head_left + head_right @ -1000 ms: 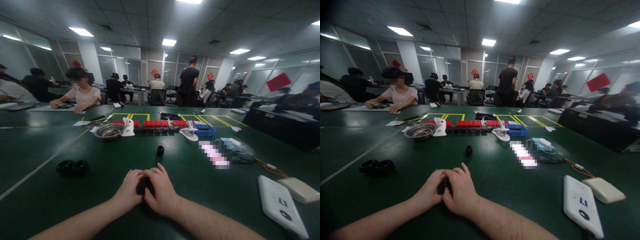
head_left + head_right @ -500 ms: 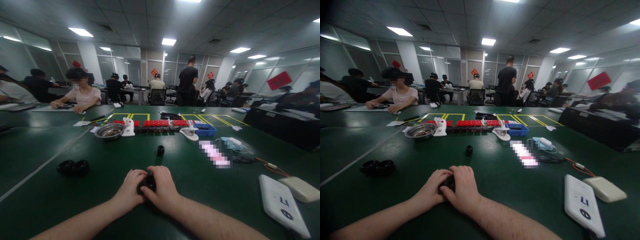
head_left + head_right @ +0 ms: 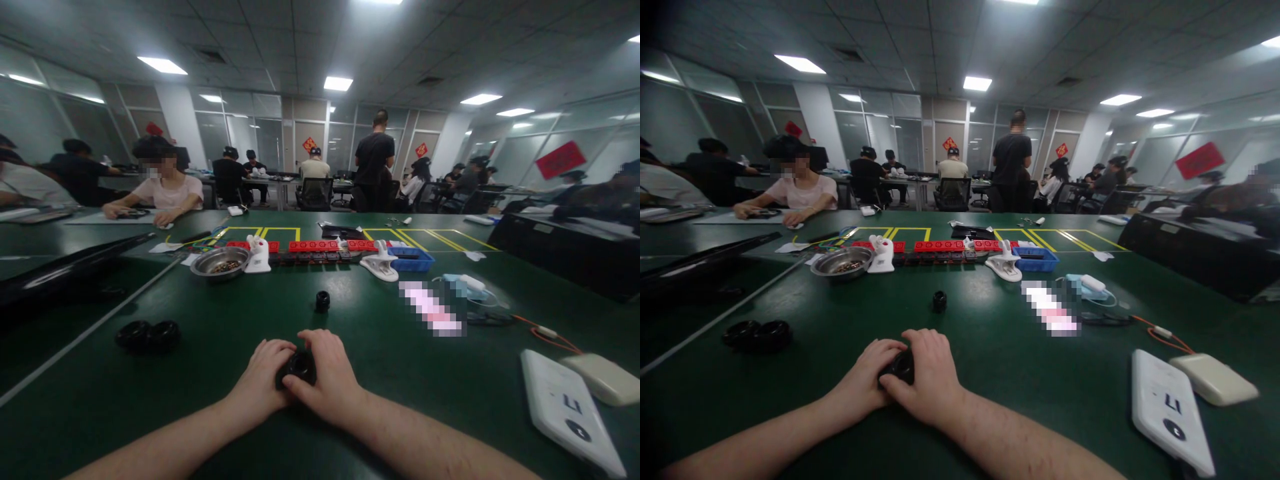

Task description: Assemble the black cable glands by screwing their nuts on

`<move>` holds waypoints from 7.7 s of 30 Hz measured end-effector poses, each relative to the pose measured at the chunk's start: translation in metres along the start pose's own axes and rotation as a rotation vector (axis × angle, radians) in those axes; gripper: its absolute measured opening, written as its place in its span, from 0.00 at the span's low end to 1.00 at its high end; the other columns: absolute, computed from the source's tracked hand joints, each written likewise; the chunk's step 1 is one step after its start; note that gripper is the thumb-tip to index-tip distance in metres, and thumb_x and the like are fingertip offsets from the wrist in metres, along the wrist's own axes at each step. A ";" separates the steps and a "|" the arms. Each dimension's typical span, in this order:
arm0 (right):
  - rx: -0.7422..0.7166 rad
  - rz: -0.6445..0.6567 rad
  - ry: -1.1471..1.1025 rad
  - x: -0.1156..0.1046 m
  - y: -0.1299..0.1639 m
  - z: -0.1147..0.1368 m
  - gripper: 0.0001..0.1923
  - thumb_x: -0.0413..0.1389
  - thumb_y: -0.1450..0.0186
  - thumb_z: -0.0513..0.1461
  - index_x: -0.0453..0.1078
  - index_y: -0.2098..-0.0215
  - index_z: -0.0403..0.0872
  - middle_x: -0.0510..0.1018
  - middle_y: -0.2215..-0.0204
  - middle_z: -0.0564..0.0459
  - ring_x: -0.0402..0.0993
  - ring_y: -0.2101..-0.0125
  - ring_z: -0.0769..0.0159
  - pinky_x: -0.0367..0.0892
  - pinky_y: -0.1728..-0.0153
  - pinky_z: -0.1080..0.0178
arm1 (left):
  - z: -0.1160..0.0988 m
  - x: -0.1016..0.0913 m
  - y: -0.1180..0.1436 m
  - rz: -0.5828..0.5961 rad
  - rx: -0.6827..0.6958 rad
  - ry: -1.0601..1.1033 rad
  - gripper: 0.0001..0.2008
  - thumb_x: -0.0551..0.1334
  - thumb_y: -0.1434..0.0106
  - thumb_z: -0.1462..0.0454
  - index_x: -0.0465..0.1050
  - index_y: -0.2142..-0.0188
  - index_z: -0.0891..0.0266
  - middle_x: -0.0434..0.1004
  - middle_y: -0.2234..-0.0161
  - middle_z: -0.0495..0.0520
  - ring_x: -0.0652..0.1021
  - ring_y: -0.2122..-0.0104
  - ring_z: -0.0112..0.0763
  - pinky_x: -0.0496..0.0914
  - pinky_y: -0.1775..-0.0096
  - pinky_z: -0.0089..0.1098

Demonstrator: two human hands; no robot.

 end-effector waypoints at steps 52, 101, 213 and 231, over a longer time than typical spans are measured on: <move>-0.079 0.159 -0.042 0.008 0.004 0.002 0.20 0.52 0.45 0.35 0.59 0.54 0.45 0.67 0.59 0.48 0.62 0.58 0.61 0.58 0.55 0.56 | 0.140 -0.109 0.103 -0.085 -0.805 -0.184 0.39 0.44 0.48 0.41 0.55 0.46 0.66 0.71 0.74 0.54 0.74 0.71 0.42 0.66 0.74 0.33; -0.149 0.213 -0.094 -0.004 -0.004 0.002 0.21 0.50 0.48 0.35 0.57 0.54 0.45 0.67 0.61 0.49 0.63 0.60 0.63 0.60 0.57 0.61 | -0.003 -0.001 -0.004 0.026 -0.040 -0.040 0.13 0.60 0.54 0.62 0.68 0.65 0.59 0.69 0.58 0.53 0.67 0.54 0.40 0.47 0.46 0.48; -0.064 -0.040 -0.090 0.000 -0.002 -0.007 0.30 0.54 0.50 0.38 0.53 0.50 0.45 0.64 0.55 0.45 0.58 0.52 0.56 0.46 0.48 0.48 | 0.008 0.001 -0.008 -0.038 0.000 -0.065 0.18 0.61 0.55 0.62 0.67 0.61 0.59 0.67 0.58 0.54 0.66 0.55 0.43 0.55 0.50 0.46; -0.017 -0.031 -0.065 0.002 -0.003 -0.006 0.29 0.55 0.51 0.38 0.55 0.51 0.45 0.66 0.57 0.46 0.60 0.54 0.57 0.50 0.50 0.49 | 0.004 -0.001 -0.008 -0.006 -0.004 -0.047 0.18 0.62 0.55 0.62 0.68 0.62 0.59 0.67 0.58 0.54 0.66 0.55 0.42 0.54 0.49 0.47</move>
Point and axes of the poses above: each hand's wrist, its own y-axis away from the middle knuckle, its own x-axis out of the palm, z = x × y, the point moved 2 cm from there along -y, towards the middle knuckle
